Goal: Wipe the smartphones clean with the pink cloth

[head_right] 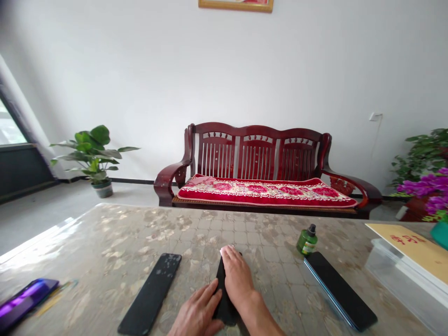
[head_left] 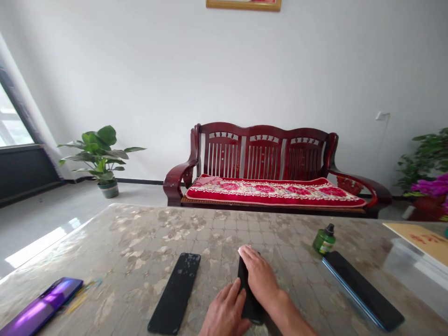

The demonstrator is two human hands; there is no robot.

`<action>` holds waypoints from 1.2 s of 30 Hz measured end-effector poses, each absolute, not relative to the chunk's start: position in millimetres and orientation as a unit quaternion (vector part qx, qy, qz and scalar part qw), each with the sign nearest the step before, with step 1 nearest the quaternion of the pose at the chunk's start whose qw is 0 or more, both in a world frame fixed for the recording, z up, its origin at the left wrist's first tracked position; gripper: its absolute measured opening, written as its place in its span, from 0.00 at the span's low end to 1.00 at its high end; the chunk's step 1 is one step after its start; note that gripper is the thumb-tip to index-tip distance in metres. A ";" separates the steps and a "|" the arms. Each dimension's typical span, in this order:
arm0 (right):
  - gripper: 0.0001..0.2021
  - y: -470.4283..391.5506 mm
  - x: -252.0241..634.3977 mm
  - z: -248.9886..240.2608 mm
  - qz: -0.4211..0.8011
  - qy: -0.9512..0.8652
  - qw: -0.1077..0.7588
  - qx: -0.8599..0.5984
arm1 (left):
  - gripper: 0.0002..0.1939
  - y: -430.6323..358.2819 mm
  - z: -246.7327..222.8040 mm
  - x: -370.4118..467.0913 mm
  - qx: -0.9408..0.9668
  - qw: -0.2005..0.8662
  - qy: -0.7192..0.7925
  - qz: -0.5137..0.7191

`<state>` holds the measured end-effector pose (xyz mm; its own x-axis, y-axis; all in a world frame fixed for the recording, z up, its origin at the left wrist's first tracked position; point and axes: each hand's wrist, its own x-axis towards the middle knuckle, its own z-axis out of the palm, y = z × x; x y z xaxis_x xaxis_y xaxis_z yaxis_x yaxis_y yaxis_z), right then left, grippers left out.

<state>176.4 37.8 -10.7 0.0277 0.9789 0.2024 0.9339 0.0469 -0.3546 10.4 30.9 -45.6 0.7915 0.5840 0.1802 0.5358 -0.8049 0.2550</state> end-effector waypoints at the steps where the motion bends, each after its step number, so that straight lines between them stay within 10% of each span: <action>1: 0.30 33.2 176.4 -13.1 0.056 -0.700 0.203 -0.682 | 0.27 31.1 -44.9 10.2 0.942 0.092 0.296 0.128; 28: 0.29 -2.9 192.4 -23.0 0.089 -0.728 0.222 -0.643 | 0.26 26.8 -36.8 12.5 0.952 0.021 0.285 0.109; 36: 0.21 31.6 191.5 10.0 0.287 -0.587 0.422 -0.628 | 0.28 34.6 -53.6 11.3 0.953 -0.019 0.256 0.163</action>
